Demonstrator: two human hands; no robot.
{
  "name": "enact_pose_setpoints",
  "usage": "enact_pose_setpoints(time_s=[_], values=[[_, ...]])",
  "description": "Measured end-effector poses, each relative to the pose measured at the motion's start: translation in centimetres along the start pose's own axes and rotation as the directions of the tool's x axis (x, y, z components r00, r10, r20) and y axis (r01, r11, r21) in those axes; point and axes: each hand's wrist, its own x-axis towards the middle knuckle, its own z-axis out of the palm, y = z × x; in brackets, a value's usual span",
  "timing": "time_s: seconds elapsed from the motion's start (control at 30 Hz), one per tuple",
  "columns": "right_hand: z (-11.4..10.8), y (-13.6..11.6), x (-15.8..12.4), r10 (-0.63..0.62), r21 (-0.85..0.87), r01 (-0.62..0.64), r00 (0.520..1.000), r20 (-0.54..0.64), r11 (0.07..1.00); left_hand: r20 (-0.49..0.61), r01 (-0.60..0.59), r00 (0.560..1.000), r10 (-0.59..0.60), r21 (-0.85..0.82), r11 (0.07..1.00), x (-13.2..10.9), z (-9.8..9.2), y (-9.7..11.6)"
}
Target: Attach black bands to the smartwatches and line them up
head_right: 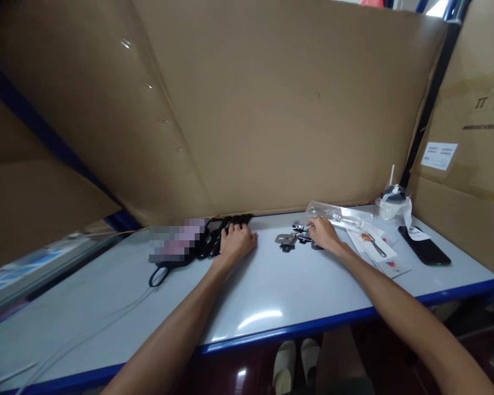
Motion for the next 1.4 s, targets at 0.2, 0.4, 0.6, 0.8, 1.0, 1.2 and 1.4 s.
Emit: enact_pose_setpoints(time_s=[0.2,0.4,0.6,0.8,1.0,1.2,1.4], values=[[-0.3,-0.4,-0.1,-0.003,-0.016,0.003,1.0,0.005,1.0,0.02,-0.042,0.999,0.041,0.056,0.998,0.0,0.7,0.0],[-1.2,-0.4,0.0,0.016,-0.011,-0.016,0.999,-0.036,1.0,0.048,-0.175,0.981,0.185,-0.172,0.97,0.5,0.4,0.4],[-1.8,0.0,0.2,0.022,-0.023,-0.024,0.998,-0.063,0.999,0.131,-0.082,0.983,0.128,-0.307,0.948,1.1,0.7,0.5],[-1.7,-0.5,-0.1,0.031,-0.046,-0.031,1.0,-0.006,0.998,0.163,0.022,0.986,0.037,-0.347,0.937,1.1,0.8,0.7],[-0.7,-0.6,-0.7,-0.142,-0.041,0.144,0.989,0.049,0.989,0.127,0.076,0.992,0.004,-0.62,0.781,0.9,0.5,0.8],[1.2,-0.9,-0.8,-0.412,-0.014,0.418,0.9,0.142,0.908,0.407,0.409,0.911,0.068,-0.913,-0.01,0.7,-0.3,1.9],[0.0,-1.8,-1.2,-0.398,-0.036,0.411,0.899,0.18,0.911,0.503,0.52,0.853,0.138,-0.799,-0.301,0.4,-0.7,2.6]])
